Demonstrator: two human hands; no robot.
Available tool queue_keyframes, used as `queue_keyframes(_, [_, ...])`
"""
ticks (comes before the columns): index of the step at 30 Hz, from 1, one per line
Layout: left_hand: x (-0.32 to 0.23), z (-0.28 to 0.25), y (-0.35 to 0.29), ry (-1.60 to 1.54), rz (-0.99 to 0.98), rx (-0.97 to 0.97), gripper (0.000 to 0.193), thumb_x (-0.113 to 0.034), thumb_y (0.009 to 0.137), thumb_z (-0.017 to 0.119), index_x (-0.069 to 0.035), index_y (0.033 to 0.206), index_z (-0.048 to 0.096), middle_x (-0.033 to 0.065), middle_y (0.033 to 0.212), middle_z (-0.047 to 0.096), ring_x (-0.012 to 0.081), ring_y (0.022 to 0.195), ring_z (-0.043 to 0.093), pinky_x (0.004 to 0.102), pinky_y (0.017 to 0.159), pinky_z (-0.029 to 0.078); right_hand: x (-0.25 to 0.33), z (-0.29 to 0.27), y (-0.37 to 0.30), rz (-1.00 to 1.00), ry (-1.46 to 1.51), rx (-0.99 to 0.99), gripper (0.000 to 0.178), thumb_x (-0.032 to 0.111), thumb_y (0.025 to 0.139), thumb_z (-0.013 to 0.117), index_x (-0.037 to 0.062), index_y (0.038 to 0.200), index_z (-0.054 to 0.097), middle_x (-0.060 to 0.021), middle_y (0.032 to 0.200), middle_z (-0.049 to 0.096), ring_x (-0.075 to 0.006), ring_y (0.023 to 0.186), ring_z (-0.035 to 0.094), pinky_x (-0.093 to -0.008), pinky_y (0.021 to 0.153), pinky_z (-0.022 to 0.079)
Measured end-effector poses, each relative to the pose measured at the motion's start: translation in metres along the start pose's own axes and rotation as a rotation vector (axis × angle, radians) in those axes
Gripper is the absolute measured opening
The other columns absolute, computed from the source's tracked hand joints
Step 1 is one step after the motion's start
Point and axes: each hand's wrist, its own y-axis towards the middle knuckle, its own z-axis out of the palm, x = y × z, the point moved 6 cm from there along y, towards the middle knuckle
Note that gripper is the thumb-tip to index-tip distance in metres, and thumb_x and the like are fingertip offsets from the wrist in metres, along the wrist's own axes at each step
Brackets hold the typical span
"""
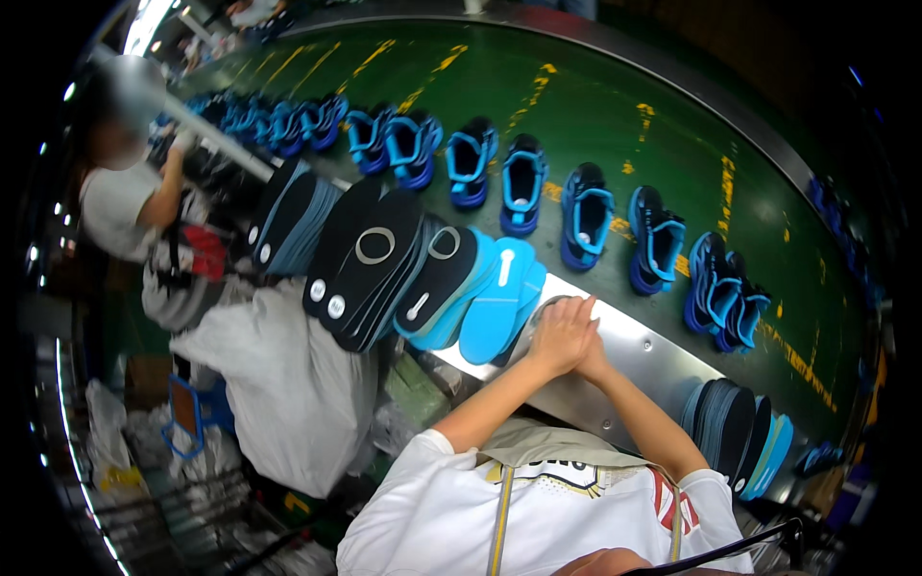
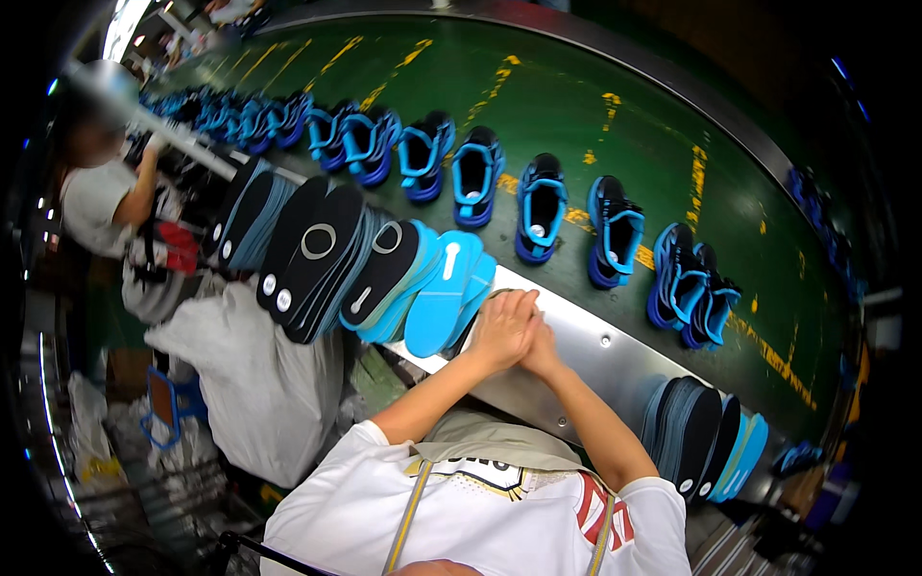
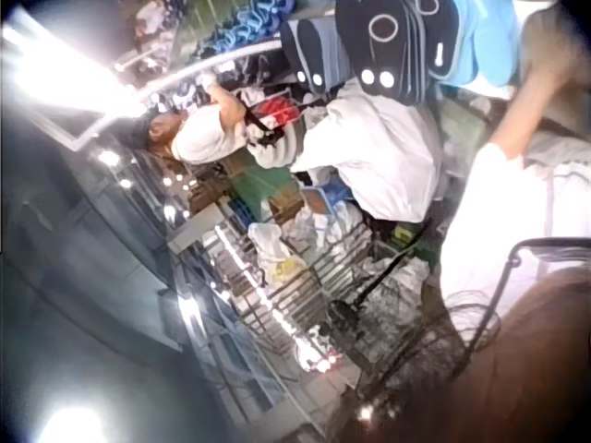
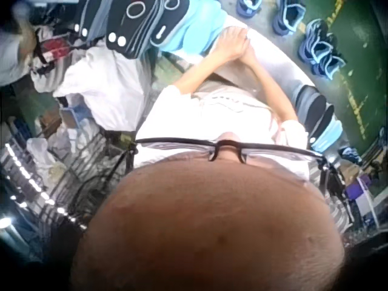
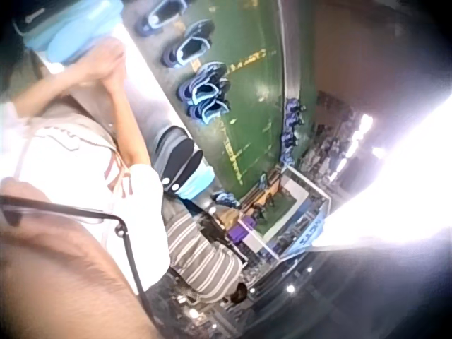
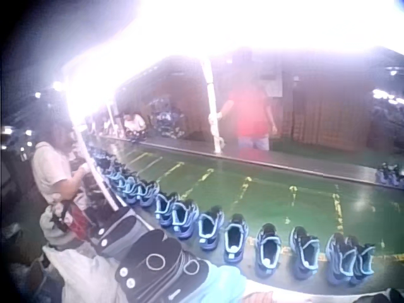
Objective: The person organizes footwear insoles by hand and inserts them into shoes on an assembly line conveyor, then moves to a cardboard box to organize more insoles.
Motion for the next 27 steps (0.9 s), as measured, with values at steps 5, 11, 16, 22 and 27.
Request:
queue_keyframes(5, [0.001,0.008,-0.017,-0.032,-0.153,0.076,0.040,-0.025,0.071,0.053,-0.004,0.104,0.046,0.0109,0.098,0.044,0.0271,0.091,0.042,0.0403,0.080,0.030,0.010,0.007,-0.002,0.006,0.025,0.114,0.058,0.018,0.066,0.063,0.0051,0.117,0.037,-0.0175,0.117,0.041,-0.0324,0.105,0.042,-0.0371,0.088,0.034])
queue_keyframes(11, [-0.056,-0.034,-0.071,0.338,-0.146,0.033,0.050,-0.034,0.064,0.057,-0.004,0.103,0.046,0.0103,0.105,0.041,0.0267,0.105,0.034,0.0493,0.086,0.024,0.057,0.019,-0.047,-0.234,0.061,0.093,0.063,0.015,0.066,0.063,0.0043,0.120,0.032,-0.0174,0.118,0.040,-0.0313,0.108,0.041,-0.0365,0.089,0.033])
queue_keyframes(16, [-0.094,-0.083,-0.118,0.474,-0.421,0.100,0.055,-0.033,0.062,0.059,-0.010,0.110,0.044,0.0120,0.111,0.039,0.0310,0.112,0.029,0.0554,0.086,0.024,0.112,0.025,-0.104,-0.532,0.131,0.193,0.068,0.013,0.066,0.064,0.0037,0.122,0.027,-0.0174,0.119,0.038,-0.0304,0.109,0.039,-0.0360,0.090,0.032])
queue_keyframes(22, [-0.085,-0.115,-0.200,0.566,-0.734,0.123,0.056,-0.029,0.062,0.059,-0.014,0.113,0.044,0.0100,0.113,0.038,0.0290,0.100,0.035,0.0455,0.072,0.033,0.124,0.103,-0.148,-0.359,0.496,0.861,0.075,0.009,0.067,0.063,0.0039,0.127,0.018,-0.0159,0.125,0.031,-0.0268,0.118,0.029,-0.0353,0.095,0.026])
queue_keyframes(27, [-0.070,-0.138,-0.253,0.563,-0.873,-0.012,0.052,-0.028,0.061,0.058,-0.014,0.110,0.047,0.0087,0.110,0.041,0.0289,0.099,0.037,0.0456,0.072,0.032,0.078,0.167,-0.163,0.727,1.023,1.364,0.058,0.026,0.076,0.050,0.0057,0.124,0.027,-0.0130,0.119,0.041,-0.0249,0.109,0.042,-0.0371,0.091,0.034])
